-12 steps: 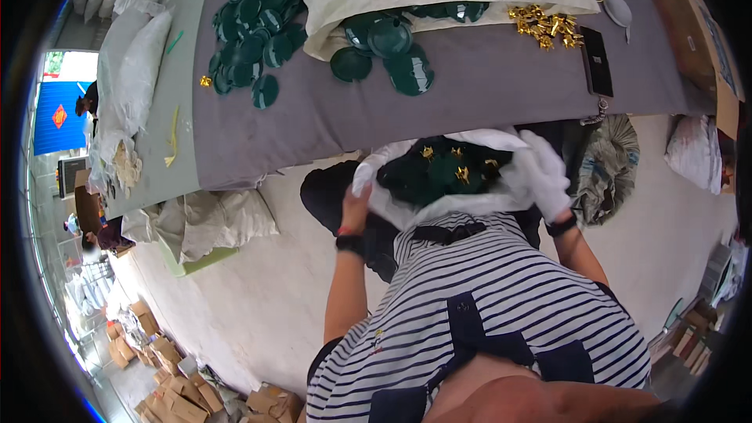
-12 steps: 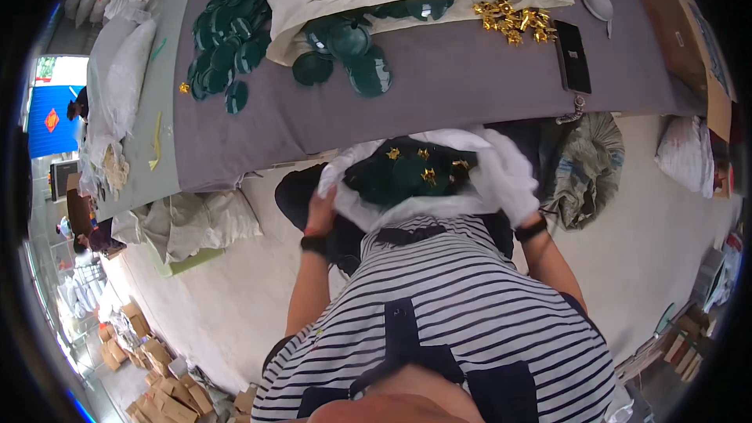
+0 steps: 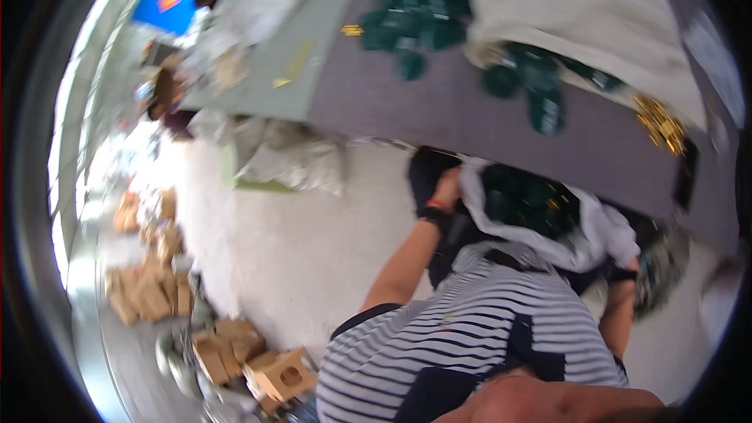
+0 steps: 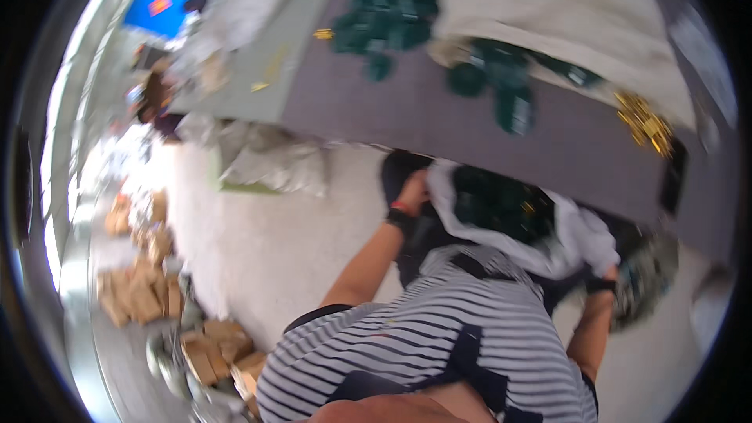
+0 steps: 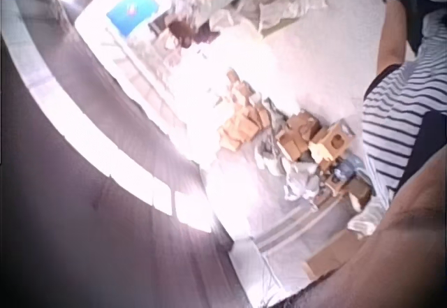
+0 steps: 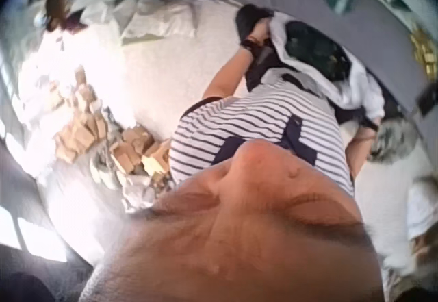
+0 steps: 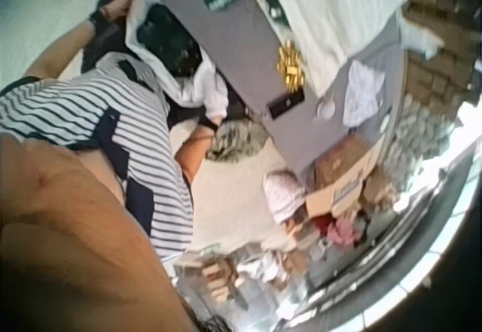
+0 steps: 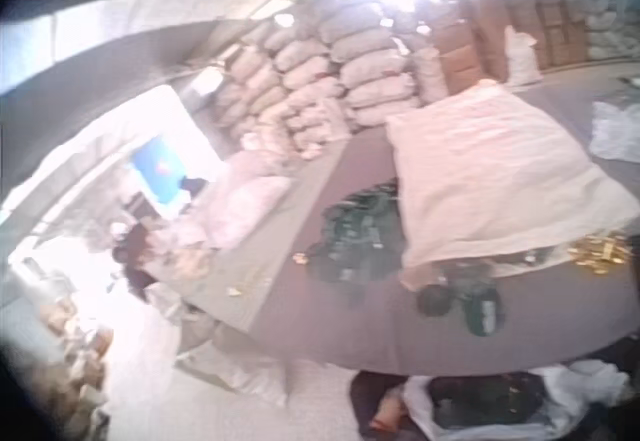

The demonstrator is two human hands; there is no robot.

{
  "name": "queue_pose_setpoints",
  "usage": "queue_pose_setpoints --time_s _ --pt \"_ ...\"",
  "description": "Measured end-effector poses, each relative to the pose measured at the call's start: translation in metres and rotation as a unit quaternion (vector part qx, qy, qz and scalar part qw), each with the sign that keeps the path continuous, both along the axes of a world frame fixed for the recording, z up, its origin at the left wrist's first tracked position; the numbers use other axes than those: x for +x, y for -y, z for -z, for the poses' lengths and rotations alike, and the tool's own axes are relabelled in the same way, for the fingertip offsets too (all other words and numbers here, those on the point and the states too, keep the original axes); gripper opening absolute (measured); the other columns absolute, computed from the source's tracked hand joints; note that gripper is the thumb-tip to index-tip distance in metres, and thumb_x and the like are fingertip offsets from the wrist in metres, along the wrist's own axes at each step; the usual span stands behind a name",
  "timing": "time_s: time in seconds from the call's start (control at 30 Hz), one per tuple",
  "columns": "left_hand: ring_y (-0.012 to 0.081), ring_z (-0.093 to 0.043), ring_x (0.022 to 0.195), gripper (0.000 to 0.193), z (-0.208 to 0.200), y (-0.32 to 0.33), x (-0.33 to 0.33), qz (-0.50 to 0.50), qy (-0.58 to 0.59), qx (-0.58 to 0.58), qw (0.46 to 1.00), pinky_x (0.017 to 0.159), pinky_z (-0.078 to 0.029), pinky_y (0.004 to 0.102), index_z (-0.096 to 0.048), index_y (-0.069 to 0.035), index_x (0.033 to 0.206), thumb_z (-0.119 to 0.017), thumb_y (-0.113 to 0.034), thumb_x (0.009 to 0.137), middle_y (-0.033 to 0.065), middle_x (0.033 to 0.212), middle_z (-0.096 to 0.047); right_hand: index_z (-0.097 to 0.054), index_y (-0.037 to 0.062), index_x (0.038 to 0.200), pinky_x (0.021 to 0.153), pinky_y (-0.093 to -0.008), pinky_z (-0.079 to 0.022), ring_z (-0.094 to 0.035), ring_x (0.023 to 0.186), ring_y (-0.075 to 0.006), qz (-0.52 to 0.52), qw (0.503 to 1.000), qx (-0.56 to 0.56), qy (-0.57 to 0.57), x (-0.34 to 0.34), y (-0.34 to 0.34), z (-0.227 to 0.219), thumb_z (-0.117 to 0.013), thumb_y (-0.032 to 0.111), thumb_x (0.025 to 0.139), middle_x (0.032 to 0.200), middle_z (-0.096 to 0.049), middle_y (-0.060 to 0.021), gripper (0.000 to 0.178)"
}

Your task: Assembling gold-colored clips into green plastic lids at a factory workstation.

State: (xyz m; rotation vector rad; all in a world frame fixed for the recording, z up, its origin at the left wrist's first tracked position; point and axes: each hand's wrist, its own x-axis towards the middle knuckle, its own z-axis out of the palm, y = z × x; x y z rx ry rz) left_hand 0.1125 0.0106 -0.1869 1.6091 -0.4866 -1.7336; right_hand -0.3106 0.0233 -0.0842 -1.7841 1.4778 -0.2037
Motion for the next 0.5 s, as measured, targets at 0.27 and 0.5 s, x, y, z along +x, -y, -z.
queue_pose_setpoints --time_s 0.27,0.5 --pt "0.0310 -0.026 0.148 0.061 0.094 0.066 0.008 0.276 0.352 -0.249 0.859 0.122 -0.018 0.0382 -0.035 -0.006 0.151 -0.048 -0.038 0.100 0.0179 0.157 -0.033 -0.056 0.0054 0.133 0.104 -0.0348 -0.043 -0.057 0.122 -0.0303 -0.117 0.972 -0.184 -0.083 0.035 0.064 0.081 -0.056 0.040 0.096 0.126 -0.062 -0.0182 0.051" --pt "0.0263 -0.034 0.143 0.065 0.111 0.081 -0.022 0.172 0.124 -0.267 0.940 0.117 -0.027 0.0366 -0.036 -0.008 0.151 -0.034 -0.051 0.101 0.0102 0.156 -0.037 -0.047 0.0063 0.142 0.111 -0.0321 -0.035 -0.045 0.134 -0.0268 -0.071 0.976 -0.164 -0.127 -0.014 0.073 0.157 -0.063 0.029 0.091 0.141 -0.050 -0.0187 0.058"
